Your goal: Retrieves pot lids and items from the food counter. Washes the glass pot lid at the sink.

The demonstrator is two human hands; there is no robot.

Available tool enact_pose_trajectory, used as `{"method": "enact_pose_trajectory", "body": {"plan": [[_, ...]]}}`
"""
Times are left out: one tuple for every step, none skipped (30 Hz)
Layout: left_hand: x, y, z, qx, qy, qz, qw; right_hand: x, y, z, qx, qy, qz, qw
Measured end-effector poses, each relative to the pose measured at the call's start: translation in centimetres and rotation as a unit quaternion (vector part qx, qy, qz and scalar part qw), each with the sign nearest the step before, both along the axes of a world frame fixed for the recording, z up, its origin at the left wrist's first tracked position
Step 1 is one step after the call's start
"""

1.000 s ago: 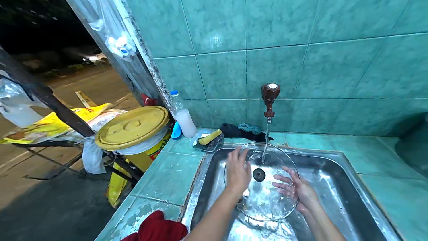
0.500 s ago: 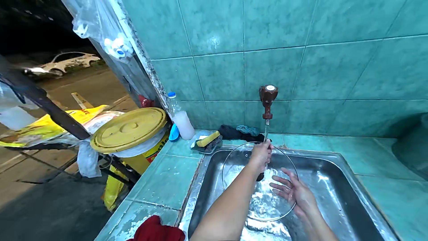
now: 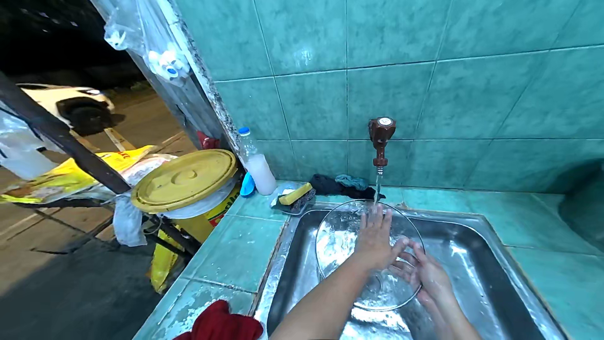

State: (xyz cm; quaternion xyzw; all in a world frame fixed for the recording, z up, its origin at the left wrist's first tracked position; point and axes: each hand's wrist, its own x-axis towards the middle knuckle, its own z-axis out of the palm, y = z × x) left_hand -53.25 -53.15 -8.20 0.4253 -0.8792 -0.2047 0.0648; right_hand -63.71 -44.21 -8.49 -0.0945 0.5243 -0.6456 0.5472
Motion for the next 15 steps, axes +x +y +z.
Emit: {"method": "enact_pose_trajectory", "body": {"plan": [[-0.2,0.6,0.1,0.005,0.011,-0.032,0.999,-0.2,0.0,-0.1,-0.002,0.003,-0.002,1.0],[-0.2,1.5,0.2,0.013,0.027,-0.076,0.997,-0.4,-0.1,-0.2,-0.002,0.012,-0.011,1.0],[-0.1,2.5,0.2,0.022,0.045,-0.12,0.991,-0.5,-0.1,-0.3,0.003,0.023,-0.022,0.999],[0.3,3.2,0.2,0.035,0.05,-0.153,0.986,-0.8,-0.1,-0.4,0.002,0.025,-0.029,0.999],[0.9,3.7,0.1,0.045,0.049,-0.169,0.983,-1.2,0.0,-0.5,0.0,0.023,-0.031,0.999],[1.7,3.9,0.0,0.05,0.044,-0.167,0.984,-1.8,0.1,-0.4,-0.002,0.022,-0.026,0.999],[2.7,4.1,-0.1,0.046,0.034,-0.145,0.988,-2.3,0.3,-0.2,-0.001,0.028,-0.015,0.999],[3.8,4.0,-0.1,0.037,0.018,-0.111,0.993,-2.9,0.5,0.1,-0.001,0.04,-0.003,0.999],[4.9,3.8,-0.3,0.022,0.014,-0.069,0.997,-3.5,0.6,0.5,0.002,0.054,0.006,0.999],[6.1,3.5,-0.7,0.001,0.016,-0.025,1.0,-4.0,0.8,0.8,0.008,0.072,0.014,0.997],[7.3,3.2,-1.4,-0.016,0.022,0.024,0.999,-4.4,0.9,1.1,0.016,0.087,0.024,0.996],[8.3,2.7,-2.0,-0.015,0.042,0.084,0.995,-4.9,0.9,1.3,0.022,0.097,0.034,0.994],[9.2,2.2,-2.5,0.018,0.084,0.148,0.985,-5.2,0.9,1.4,0.025,0.1,0.046,0.994],[9.9,1.7,-2.8,0.078,0.153,0.208,0.963,-5.6,0.8,1.3,0.025,0.096,0.059,0.993],[10.4,1.3,-2.8,0.158,0.243,0.255,0.922,-5.9,0.7,1.1,0.021,0.087,0.072,0.993]]}}
